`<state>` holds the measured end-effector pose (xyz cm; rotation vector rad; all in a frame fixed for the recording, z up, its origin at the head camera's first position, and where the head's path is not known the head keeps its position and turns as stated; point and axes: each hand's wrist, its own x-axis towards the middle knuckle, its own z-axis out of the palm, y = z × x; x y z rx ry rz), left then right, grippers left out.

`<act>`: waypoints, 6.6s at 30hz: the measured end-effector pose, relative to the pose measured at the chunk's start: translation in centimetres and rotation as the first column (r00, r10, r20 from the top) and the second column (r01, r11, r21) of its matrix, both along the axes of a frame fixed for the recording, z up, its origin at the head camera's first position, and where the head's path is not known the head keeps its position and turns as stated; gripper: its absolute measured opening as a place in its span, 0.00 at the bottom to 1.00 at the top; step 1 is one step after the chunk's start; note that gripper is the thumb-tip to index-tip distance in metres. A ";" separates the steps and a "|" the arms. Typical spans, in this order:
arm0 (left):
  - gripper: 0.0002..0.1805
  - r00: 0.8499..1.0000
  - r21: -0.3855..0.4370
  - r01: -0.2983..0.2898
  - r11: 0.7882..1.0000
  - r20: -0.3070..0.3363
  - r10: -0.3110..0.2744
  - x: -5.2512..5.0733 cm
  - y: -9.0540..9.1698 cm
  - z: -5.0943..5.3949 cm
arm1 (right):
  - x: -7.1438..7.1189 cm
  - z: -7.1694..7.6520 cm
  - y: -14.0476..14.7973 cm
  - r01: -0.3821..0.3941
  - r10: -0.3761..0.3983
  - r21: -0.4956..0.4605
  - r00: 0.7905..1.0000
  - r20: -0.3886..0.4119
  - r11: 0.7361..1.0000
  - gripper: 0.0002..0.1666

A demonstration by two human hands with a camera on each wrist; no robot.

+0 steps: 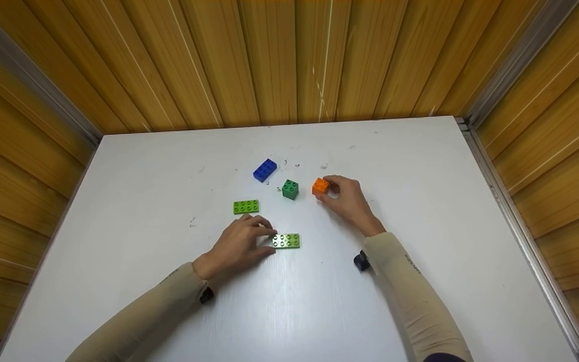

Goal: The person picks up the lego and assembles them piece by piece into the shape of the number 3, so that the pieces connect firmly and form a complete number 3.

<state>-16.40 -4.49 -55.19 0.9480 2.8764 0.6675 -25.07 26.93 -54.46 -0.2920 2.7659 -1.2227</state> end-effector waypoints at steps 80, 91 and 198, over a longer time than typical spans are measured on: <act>0.20 0.987 0.054 -0.104 0.993 0.132 0.096 -2.3 -1.3 0.2 | 4.3 4.0 -3.5 -0.180 0.174 -0.038 0.977 -0.122 0.983 0.26; 0.21 0.977 0.057 -0.127 0.990 0.181 0.115 -2.3 -1.4 0.2 | 4.8 4.2 -4.1 -0.228 0.221 -0.034 0.966 -0.135 0.973 0.25; 0.20 0.989 0.056 -0.081 0.995 0.126 0.074 -2.4 -1.5 0.0 | 6.5 1.0 -6.8 -0.401 0.408 0.077 0.896 -0.175 0.913 0.22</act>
